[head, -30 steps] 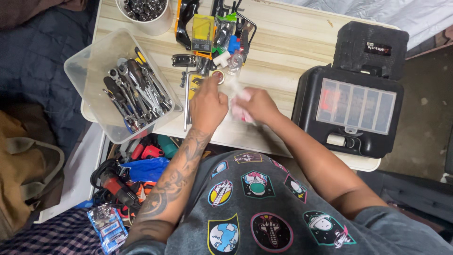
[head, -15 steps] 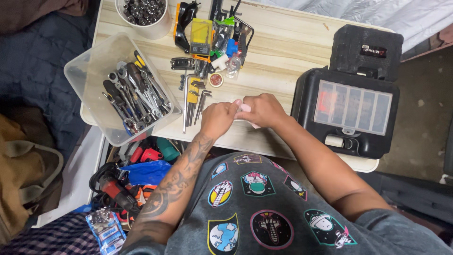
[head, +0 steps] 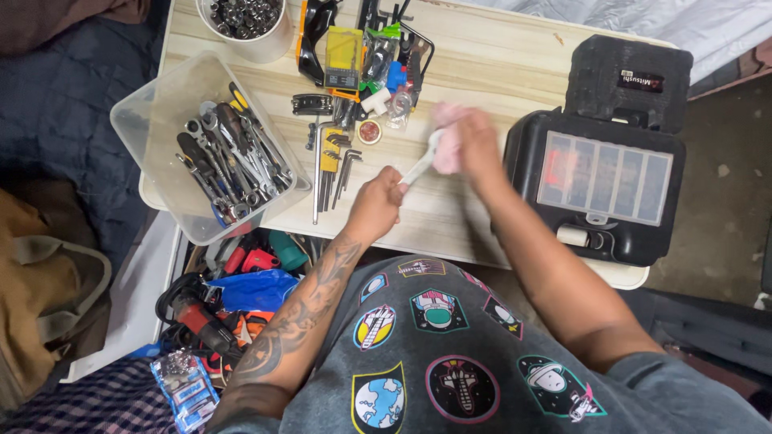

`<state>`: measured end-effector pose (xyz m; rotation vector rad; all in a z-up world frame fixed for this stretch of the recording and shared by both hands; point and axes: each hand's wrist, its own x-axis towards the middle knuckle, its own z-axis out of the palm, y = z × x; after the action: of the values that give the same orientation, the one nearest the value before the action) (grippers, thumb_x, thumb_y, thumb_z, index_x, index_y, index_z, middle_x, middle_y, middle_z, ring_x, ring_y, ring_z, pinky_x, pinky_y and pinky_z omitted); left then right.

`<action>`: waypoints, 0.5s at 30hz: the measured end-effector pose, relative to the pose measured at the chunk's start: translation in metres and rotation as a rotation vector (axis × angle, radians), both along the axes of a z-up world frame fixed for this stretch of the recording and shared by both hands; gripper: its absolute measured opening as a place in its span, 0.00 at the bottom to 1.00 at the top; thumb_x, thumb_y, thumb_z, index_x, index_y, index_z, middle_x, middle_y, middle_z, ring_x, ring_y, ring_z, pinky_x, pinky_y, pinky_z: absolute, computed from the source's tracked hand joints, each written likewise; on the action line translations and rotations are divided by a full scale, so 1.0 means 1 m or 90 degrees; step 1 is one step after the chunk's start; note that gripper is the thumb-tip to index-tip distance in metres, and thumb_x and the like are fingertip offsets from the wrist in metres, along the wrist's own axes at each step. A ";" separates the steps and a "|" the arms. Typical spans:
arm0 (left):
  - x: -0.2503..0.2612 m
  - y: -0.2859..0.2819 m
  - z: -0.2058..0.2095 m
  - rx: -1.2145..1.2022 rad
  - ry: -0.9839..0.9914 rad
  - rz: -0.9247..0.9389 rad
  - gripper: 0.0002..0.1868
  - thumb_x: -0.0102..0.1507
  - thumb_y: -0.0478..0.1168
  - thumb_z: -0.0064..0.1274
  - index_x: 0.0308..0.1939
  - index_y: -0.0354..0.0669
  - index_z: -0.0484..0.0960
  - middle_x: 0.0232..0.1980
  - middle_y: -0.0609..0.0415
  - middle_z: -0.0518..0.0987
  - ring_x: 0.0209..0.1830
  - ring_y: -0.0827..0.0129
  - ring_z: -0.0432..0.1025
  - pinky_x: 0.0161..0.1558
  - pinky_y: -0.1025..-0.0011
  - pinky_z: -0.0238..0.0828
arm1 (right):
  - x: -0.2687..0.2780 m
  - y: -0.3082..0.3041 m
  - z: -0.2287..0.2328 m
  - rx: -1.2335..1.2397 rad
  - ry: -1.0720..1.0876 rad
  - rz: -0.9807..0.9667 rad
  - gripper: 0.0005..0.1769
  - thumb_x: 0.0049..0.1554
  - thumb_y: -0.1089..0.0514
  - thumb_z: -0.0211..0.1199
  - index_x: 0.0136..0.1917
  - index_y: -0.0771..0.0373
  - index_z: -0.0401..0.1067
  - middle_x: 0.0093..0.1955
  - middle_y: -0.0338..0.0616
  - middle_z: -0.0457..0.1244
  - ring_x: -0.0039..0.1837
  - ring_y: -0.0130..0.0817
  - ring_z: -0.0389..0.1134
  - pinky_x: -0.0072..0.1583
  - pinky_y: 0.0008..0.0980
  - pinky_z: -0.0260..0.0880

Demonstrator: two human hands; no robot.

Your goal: The person wipes different wrenches and tools with a pink cloth and places them back into a container and a tool box.

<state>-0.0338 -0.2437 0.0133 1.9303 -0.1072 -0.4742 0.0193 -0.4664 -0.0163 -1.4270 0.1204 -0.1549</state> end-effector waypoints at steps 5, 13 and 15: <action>0.001 -0.007 0.000 -0.090 0.118 -0.117 0.09 0.70 0.38 0.49 0.40 0.35 0.72 0.23 0.52 0.77 0.18 0.67 0.76 0.24 0.67 0.73 | -0.013 0.039 0.031 -0.337 0.178 -0.045 0.20 0.58 0.47 0.68 0.43 0.68 0.74 0.32 0.46 0.68 0.32 0.35 0.70 0.35 0.34 0.67; -0.010 -0.020 0.003 0.024 -0.014 -0.050 0.14 0.71 0.45 0.46 0.40 0.37 0.74 0.21 0.42 0.74 0.17 0.55 0.72 0.25 0.58 0.67 | 0.001 0.048 0.038 -0.019 0.128 -0.071 0.19 0.63 0.49 0.66 0.41 0.69 0.74 0.33 0.49 0.68 0.33 0.35 0.68 0.37 0.35 0.67; -0.006 -0.021 -0.006 0.035 -0.179 -0.058 0.14 0.72 0.45 0.48 0.40 0.37 0.74 0.24 0.41 0.75 0.23 0.51 0.71 0.27 0.56 0.66 | 0.002 0.049 0.042 0.124 0.183 -0.098 0.19 0.63 0.49 0.62 0.42 0.68 0.71 0.32 0.49 0.68 0.32 0.38 0.68 0.33 0.37 0.64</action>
<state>-0.0402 -0.2652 0.0072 2.0442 -0.3682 -0.2650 0.0211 -0.4177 0.0253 -1.2386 0.4704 -0.0604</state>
